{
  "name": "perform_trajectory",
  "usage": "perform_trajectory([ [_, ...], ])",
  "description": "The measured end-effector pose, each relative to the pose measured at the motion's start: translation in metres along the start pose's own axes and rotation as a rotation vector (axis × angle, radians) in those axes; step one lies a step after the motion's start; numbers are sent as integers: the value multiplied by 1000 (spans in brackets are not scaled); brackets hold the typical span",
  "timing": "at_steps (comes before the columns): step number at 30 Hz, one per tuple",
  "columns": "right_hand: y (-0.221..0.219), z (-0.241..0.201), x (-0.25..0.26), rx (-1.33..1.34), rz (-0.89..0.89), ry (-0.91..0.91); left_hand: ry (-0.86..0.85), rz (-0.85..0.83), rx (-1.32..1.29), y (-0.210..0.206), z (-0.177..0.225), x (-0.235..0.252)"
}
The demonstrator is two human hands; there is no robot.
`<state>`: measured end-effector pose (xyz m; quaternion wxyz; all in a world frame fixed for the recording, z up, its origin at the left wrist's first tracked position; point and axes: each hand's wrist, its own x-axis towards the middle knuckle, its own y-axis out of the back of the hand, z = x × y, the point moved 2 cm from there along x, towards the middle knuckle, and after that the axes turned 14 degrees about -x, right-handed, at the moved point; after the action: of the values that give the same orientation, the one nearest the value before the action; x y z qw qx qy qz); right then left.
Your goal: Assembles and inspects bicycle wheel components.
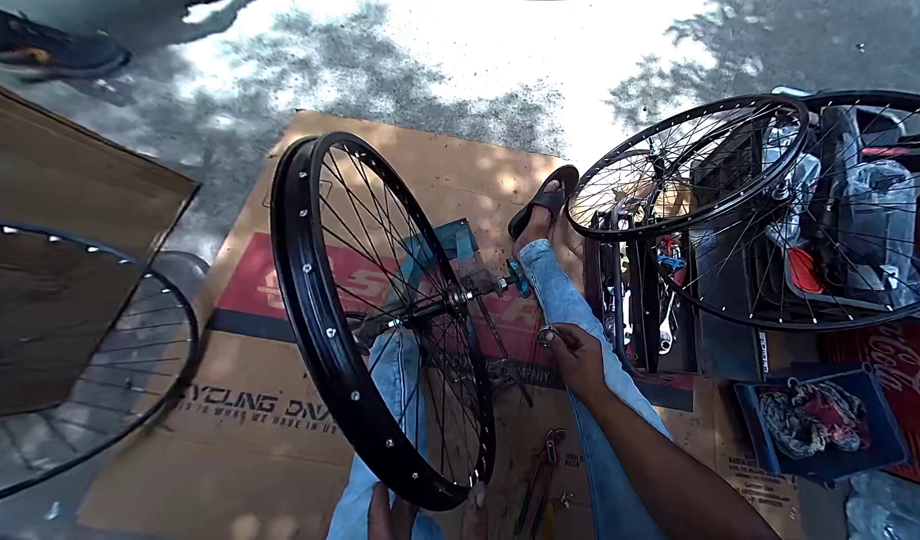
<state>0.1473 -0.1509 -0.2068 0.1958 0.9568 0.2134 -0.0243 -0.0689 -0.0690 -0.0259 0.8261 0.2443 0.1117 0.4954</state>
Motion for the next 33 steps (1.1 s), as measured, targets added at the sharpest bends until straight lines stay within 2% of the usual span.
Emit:
perform_trajectory([
  [3,1,1,1,16,-5,-2,65,-27,171,-14,-22,-12],
  [7,1,0,5,45,-8,-9,428,-280,424,-28,-70,-46],
  [8,1,1,5,44,-12,-8,470,-321,448,-30,-73,-47],
  [10,1,1,4,32,-23,-14,436,-287,352,-27,-66,-46],
  [12,0,-1,3,18,-28,-26,324,-176,191,-23,-58,-41],
  [15,0,-1,5,21,-26,-37,200,-66,116,-23,-62,-37],
  [22,0,-2,6,21,-27,-42,180,-80,-36,-27,-52,-41],
  [25,1,-5,4,14,-32,-60,197,-92,-69,-33,-74,-41],
  [28,0,1,8,52,-15,-61,261,-169,-20,-43,-104,-41],
  [33,1,2,10,80,-1,-60,362,-199,82,-48,-101,-37],
])
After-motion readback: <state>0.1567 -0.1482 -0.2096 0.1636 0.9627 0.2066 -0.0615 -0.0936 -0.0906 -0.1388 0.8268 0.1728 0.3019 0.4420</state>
